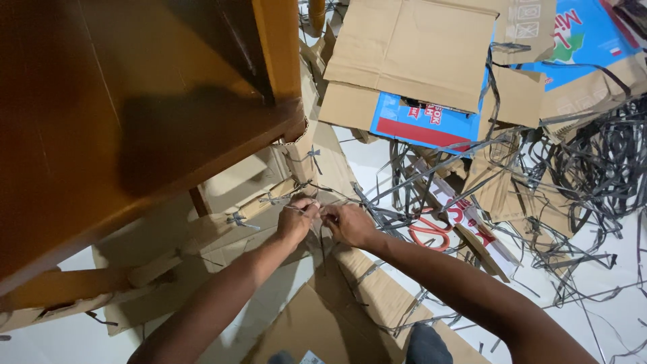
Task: Wrapping wooden table legs with cardboard and securing them with plastic zip ties for protection
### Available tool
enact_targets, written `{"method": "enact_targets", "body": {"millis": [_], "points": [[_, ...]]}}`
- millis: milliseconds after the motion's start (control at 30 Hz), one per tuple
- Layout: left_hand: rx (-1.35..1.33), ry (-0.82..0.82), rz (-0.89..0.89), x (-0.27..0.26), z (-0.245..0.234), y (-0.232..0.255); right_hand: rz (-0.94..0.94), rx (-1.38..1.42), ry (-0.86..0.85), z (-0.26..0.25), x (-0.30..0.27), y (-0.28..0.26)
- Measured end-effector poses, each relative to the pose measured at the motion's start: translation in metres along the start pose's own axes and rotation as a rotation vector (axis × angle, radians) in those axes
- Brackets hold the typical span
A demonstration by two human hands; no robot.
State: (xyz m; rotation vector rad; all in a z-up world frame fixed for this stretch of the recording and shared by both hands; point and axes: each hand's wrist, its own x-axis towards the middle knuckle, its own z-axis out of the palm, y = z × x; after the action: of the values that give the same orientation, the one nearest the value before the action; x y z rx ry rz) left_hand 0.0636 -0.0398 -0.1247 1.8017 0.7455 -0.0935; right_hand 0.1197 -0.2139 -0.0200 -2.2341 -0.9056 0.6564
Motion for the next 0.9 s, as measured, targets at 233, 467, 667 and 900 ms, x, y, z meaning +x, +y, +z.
{"method": "enact_targets", "body": {"millis": [233,467,667,900], "points": [[0.180,0.023,0.019,0.020,0.012,-0.042,-0.045,-0.023,0.204,-0.011,0.021,-0.017],[0.294,0.003,-0.036,0.013,0.005,-0.039,0.198,0.172,0.124,-0.001,0.050,-0.030],[0.281,0.016,-0.037,0.006,-0.011,-0.017,0.071,0.206,0.119,0.024,0.062,0.006],[0.328,-0.040,0.011,-0.001,-0.033,-0.002,-0.099,0.118,0.166,0.015,0.041,-0.001]]}}
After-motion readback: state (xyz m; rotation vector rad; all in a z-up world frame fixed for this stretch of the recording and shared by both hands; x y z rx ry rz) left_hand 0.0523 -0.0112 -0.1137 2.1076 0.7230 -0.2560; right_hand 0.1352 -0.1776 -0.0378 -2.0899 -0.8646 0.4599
